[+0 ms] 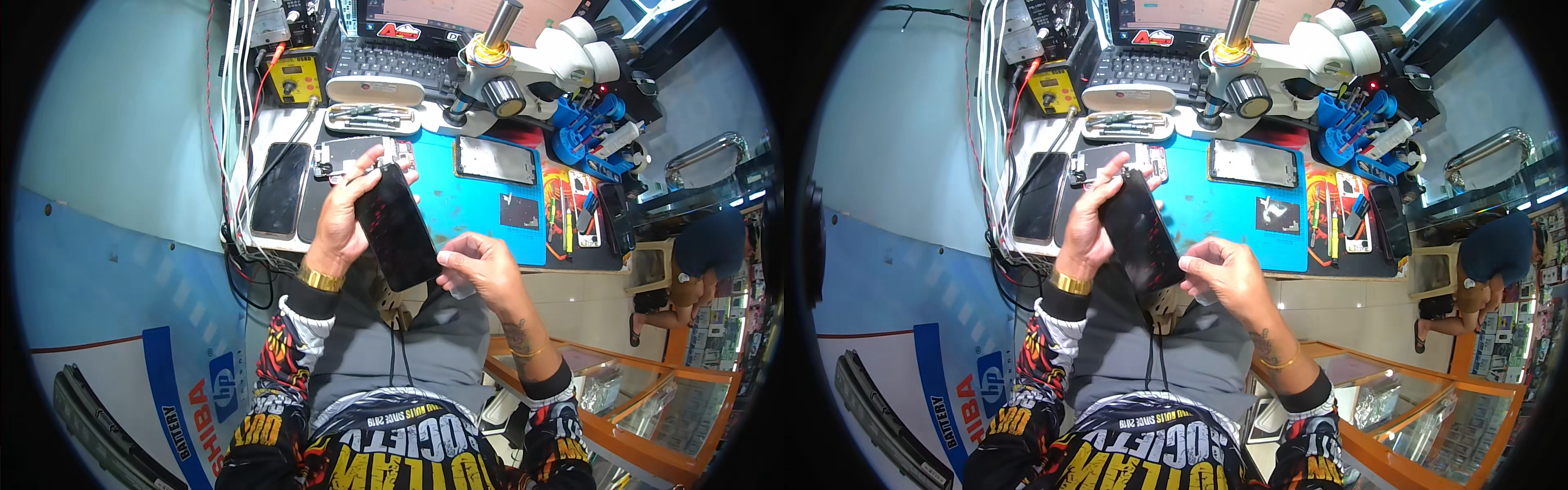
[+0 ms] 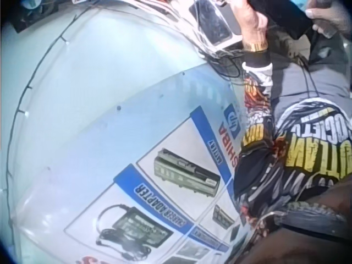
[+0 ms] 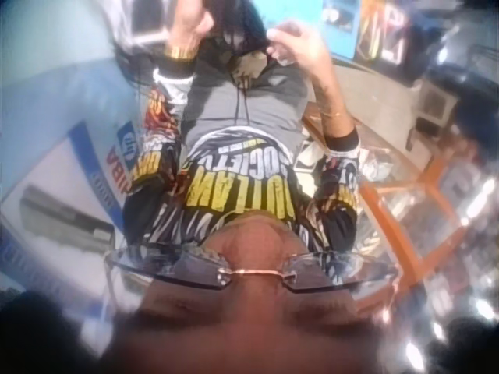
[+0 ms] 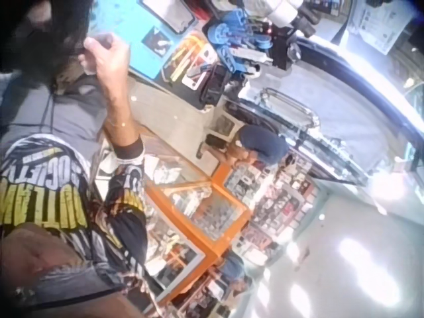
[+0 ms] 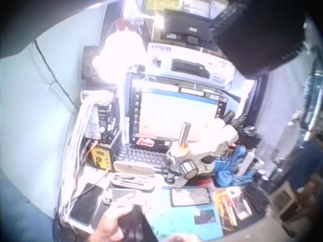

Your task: The person performs a screen replacement on a mobile phone, using a small tool to pry the screen away from the frame and applying adhesive to the edges.

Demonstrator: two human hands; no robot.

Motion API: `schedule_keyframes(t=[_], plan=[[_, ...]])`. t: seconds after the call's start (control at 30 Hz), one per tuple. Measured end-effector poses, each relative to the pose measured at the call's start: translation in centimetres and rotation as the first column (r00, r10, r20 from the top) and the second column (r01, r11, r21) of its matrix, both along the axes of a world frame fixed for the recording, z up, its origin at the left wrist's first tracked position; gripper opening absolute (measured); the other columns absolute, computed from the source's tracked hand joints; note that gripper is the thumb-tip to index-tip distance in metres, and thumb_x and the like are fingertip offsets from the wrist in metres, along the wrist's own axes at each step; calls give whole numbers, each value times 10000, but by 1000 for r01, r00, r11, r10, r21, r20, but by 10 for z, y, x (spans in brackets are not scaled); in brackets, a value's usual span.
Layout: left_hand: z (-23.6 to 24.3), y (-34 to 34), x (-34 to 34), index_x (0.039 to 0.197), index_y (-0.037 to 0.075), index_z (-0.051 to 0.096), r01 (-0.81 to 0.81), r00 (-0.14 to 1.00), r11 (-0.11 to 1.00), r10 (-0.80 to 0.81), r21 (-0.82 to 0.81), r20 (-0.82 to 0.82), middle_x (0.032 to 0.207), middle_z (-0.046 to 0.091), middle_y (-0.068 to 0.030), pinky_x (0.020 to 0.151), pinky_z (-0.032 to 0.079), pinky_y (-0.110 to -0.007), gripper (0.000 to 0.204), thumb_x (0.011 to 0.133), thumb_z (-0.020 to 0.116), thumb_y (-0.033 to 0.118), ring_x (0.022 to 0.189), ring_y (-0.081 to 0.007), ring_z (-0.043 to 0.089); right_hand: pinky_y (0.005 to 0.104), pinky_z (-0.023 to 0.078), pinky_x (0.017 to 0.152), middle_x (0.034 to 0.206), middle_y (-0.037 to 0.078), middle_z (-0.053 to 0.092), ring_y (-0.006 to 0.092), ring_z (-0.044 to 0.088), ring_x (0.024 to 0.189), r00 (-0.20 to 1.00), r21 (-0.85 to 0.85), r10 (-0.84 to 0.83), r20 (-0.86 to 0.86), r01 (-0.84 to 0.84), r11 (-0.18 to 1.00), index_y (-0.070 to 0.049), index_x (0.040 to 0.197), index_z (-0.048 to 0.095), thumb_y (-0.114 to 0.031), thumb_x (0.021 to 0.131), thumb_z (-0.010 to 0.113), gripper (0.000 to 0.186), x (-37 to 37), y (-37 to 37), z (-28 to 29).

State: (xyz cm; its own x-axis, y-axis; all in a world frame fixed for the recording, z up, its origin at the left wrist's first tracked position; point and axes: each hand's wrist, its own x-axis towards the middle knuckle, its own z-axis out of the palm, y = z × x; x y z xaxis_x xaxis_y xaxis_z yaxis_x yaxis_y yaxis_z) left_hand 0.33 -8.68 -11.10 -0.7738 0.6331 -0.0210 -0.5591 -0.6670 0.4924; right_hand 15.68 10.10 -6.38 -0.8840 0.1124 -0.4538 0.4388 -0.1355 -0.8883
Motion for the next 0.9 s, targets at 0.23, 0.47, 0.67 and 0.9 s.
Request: schedule_keyframes(t=[0.23,0.47,0.67,0.9], plan=[[-20,5,25,1613,142,306,120,988,952,-141,282,58,1512,501,-232,1020,544,-617,642,1117,278,550,1303,-399,587,280,611,690,883,94,717,172,736,770,996,-131,-92,-6,90,987,39,1040,674,-145,992,716,195,7,-21,-21],[-16,8,20,1566,168,369,152,980,962,-177,228,91,1441,557,-235,899,607,-581,634,1109,245,589,1177,-390,662,308,616,708,859,97,718,179,732,759,998,-162,-50,-50,41,986,10,1006,655,-155,1014,693,169,16,-24,-34],[-12,9,21,1549,159,381,139,983,983,-152,121,105,1387,600,-241,883,617,-543,630,1110,242,588,1146,-362,681,254,550,640,778,53,707,107,674,670,980,-190,-186,-78,168,967,3,974,685,-140,1008,703,148,16,-35,-30],[-15,8,20,1586,177,351,137,986,987,-145,87,86,1414,577,-243,867,632,-547,661,1099,261,614,1168,-352,672,251,530,622,745,31,684,96,658,659,971,-51,-207,-123,202,978,1,937,691,-123,1002,702,140,15,-41,-30]])
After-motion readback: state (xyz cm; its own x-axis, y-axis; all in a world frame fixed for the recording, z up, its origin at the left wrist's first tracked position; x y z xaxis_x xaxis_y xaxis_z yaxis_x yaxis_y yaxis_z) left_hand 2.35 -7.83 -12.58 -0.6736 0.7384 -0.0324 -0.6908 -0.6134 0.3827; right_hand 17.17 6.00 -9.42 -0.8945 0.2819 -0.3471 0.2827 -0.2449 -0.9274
